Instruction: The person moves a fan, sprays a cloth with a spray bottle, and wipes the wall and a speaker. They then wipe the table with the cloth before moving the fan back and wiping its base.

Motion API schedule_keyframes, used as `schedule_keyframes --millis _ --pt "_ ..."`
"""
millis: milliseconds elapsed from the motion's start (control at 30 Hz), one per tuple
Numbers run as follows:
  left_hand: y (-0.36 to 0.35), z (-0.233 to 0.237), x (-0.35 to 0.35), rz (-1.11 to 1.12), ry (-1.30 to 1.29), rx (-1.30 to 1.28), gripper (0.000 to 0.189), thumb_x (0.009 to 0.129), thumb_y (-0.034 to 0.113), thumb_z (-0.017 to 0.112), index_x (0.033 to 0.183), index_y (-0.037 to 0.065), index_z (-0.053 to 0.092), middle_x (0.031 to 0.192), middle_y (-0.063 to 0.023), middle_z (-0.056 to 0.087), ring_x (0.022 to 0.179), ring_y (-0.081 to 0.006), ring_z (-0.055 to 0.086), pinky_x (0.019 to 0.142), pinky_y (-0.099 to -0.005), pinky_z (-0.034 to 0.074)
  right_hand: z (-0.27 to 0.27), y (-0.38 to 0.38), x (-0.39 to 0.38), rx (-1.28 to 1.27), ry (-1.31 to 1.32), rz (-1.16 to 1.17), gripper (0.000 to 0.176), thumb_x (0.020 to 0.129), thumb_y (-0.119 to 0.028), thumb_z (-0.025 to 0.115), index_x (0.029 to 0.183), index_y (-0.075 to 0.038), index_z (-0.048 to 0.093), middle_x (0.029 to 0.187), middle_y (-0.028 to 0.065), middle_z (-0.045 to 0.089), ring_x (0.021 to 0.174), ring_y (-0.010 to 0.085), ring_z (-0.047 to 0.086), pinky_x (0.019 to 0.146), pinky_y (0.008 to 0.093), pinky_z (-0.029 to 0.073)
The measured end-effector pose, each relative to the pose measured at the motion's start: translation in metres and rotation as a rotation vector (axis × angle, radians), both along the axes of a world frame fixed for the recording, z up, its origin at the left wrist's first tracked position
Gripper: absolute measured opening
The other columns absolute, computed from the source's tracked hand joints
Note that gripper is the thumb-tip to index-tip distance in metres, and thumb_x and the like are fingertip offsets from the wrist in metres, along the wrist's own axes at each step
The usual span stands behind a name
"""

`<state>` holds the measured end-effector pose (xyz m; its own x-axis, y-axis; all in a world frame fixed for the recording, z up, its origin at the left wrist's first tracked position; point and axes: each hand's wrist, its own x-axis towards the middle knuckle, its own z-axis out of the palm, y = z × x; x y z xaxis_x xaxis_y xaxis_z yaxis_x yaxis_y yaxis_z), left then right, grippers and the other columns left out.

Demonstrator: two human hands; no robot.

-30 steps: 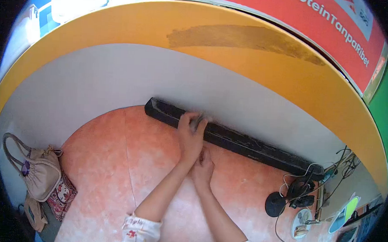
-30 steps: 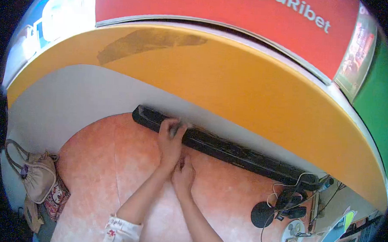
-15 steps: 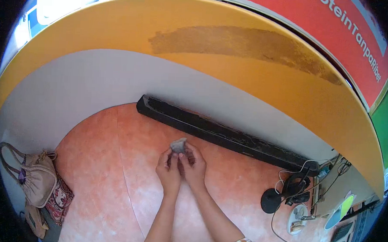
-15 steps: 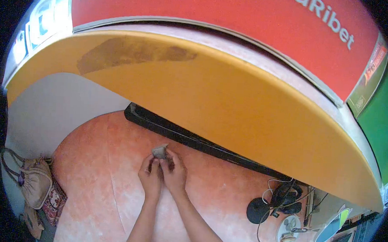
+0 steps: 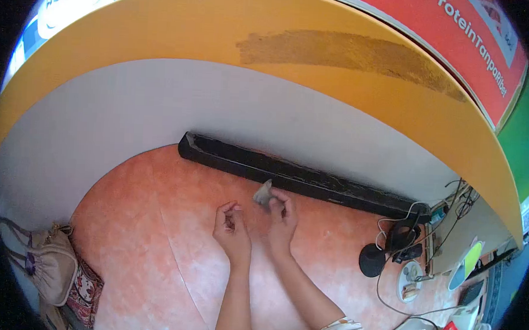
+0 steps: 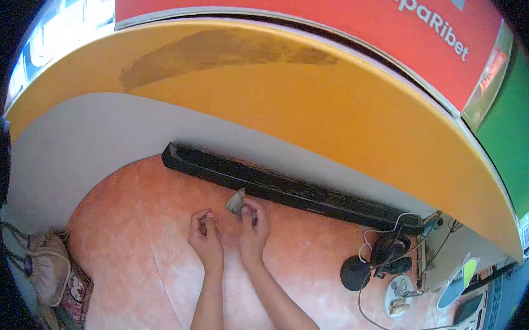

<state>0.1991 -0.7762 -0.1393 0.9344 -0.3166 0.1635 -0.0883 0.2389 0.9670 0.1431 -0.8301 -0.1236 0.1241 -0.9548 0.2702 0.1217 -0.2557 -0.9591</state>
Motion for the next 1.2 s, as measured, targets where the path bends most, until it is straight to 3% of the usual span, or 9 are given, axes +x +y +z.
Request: schedule_keyframes --millis 167,200,367,567,667,767,967,1100,1200 --pt "0.002 0.003 0.000 -0.037 0.049 0.063 0.011 0.092 0.011 0.060 0.095 0.002 0.065 0.078 -0.0031 0.063 0.065 -0.0086 0.053 0.058 -0.0242 0.043 0.096 -0.079 0.007 -0.397 0.032 -0.310 0.021 0.088 -0.010 0.064 0.108 -0.002 0.064 0.106 0.0125 0.063 0.099 0.0230 0.059 0.088 0.0362 0.046" --pt "0.002 0.002 0.001 -0.042 0.044 0.069 0.011 0.092 0.011 0.060 0.095 0.001 0.065 0.079 -0.0038 0.064 0.066 -0.0093 0.054 0.058 -0.0246 0.044 0.134 -0.093 0.010 -0.574 0.119 -0.508 0.020 0.088 -0.006 0.063 0.107 0.002 0.063 0.097 0.0097 0.064 0.086 0.0141 0.060 0.082 0.0288 0.048" --pt "0.003 0.009 0.001 -0.021 -0.037 0.101 0.013 0.092 0.013 0.061 0.095 0.001 0.065 0.080 -0.0065 0.065 0.066 -0.0123 0.057 0.060 -0.0271 0.046 0.204 -0.212 0.013 -0.836 0.148 -0.839 0.021 0.087 -0.009 0.063 0.104 0.003 0.061 0.092 0.0126 0.064 0.087 0.0223 0.059 0.080 0.0341 0.047" --pt "0.003 0.006 0.002 -0.058 0.021 0.105 0.015 0.092 0.016 0.061 0.095 0.002 0.065 0.082 -0.0078 0.066 0.067 -0.0141 0.059 0.061 -0.0278 0.048 0.206 -0.214 0.095 -0.845 -0.123 -0.645 0.023 0.089 -0.013 0.060 0.104 0.003 0.061 0.094 0.0158 0.063 0.093 0.0307 0.058 0.082 0.0405 0.045" --pt "0.002 0.005 0.002 -0.051 0.045 0.052 0.011 0.092 0.011 0.061 0.093 0.001 0.065 0.076 -0.0042 0.065 0.067 -0.0092 0.057 0.060 -0.0248 0.046 0.204 -0.182 0.152 -0.833 -0.480 -0.241 0.024 0.089 -0.015 0.059 0.104 0.003 0.061 0.095 0.0174 0.063 0.096 0.0349 0.057 0.083 0.0437 0.045" --pt "0.002 0.006 0.002 -0.040 0.015 0.087 0.011 0.093 0.012 0.060 0.094 0.002 0.065 0.076 -0.0039 0.065 0.066 -0.0091 0.056 0.059 -0.0251 0.046 0.210 -0.153 0.189 -1.174 0.111 -0.340 0.023 0.089 -0.012 0.056 0.105 0.003 0.061 0.101 0.0205 0.061 0.102 0.0389 0.054 0.089 0.0496 0.040" --pt "0.002 0.005 0.002 -0.079 0.065 0.078 0.014 0.092 0.014 0.060 0.093 0.002 0.065 0.078 -0.0057 0.064 0.066 -0.0130 0.059 0.060 -0.0282 0.048 0.200 -0.151 0.282 -1.602 0.278 -0.190 0.026 0.088 -0.008 0.053 0.111 0.002 0.059 0.111 0.0236 0.058 0.107 0.0387 0.053 0.094 0.0511 0.039" --pt "0.006 0.006 0.003 -0.089 0.034 0.089 0.013 0.092 0.014 0.060 0.094 0.002 0.065 0.078 -0.0054 0.064 0.067 -0.0123 0.058 0.060 -0.0276 0.048 0.200 -0.198 0.228 -1.476 0.454 -0.027 0.031 0.084 -0.007 0.055 0.114 -0.002 0.059 0.116 0.0233 0.057 0.115 0.0363 0.050 0.099 0.0475 0.039" --pt "0.005 0.009 0.003 -0.091 0.053 0.085 0.013 0.092 0.015 0.060 0.095 0.003 0.065 0.077 -0.0047 0.063 0.067 -0.0114 0.057 0.060 -0.0271 0.047 0.209 -0.220 0.097 -1.391 0.550 -0.263 0.037 0.077 -0.007 0.067 0.114 -0.008 0.062 0.120 0.0132 0.059 0.116 0.0341 0.050 0.101 0.0442 0.038"
